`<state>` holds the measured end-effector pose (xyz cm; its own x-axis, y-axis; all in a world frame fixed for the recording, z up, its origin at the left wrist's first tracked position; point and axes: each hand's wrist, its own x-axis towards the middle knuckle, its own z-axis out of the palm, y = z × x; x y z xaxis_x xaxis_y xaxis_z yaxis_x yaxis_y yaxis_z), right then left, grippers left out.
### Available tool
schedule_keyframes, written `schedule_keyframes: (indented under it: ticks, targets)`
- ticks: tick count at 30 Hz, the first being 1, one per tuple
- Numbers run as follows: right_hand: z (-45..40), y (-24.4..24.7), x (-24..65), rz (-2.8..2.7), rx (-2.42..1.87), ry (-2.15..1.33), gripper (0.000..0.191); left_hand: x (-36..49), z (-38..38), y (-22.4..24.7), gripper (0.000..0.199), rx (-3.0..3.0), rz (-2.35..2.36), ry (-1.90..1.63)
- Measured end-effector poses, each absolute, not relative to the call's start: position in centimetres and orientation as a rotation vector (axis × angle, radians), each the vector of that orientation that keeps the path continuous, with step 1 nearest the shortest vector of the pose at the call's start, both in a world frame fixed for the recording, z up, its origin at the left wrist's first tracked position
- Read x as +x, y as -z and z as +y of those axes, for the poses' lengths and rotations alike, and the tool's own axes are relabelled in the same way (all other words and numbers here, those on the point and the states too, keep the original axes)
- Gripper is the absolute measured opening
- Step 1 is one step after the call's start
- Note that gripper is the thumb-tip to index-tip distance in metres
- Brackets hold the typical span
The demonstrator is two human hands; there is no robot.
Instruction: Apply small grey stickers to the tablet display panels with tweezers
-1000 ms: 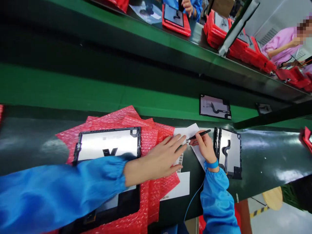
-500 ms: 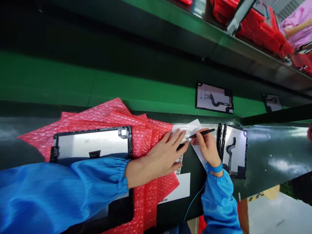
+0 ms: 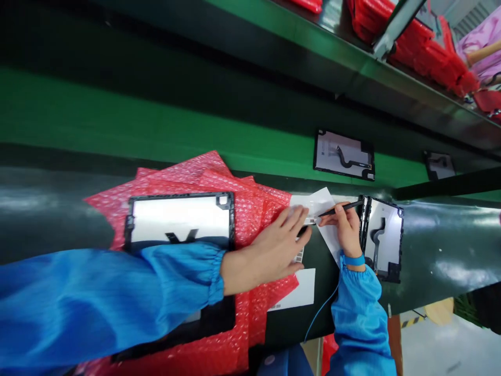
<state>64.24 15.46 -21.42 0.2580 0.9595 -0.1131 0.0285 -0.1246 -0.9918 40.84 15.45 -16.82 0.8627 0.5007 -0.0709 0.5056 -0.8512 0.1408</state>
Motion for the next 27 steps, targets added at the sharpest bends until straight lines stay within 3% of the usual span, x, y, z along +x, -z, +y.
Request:
schedule_keyframes:
  ticks: [3, 5, 9, 14, 27]
  targets:
    - [15.2, 21.0, 63.2, -0.977, -1.385, -0.989, 0.039, 37.7, 11.5, 13.8, 0.077, 2.945, 0.676, -0.236]
    - [14.9, 20.6, 61.5, -0.984, -1.314, -0.965, 0.036, 34.9, 8.9, 12.3, 0.059, 2.899, 0.645, -0.424]
    - [14.0, 19.6, 56.7, -1.01, -1.199, -1.091, 0.031, 30.4, 6.9, 12.7, 0.033, 2.817, 0.887, -0.52]
    - [13.6, 18.4, 50.5, -1.093, -1.219, -1.295, 0.032, 28.7, 8.2, 16.1, 0.058, 2.684, 1.391, -0.377]
    - [13.9, 19.0, 47.8, -1.113, -1.244, -1.345, 0.034, 28.8, 9.0, 16.4, 0.06, 2.727, 1.33, -0.252]
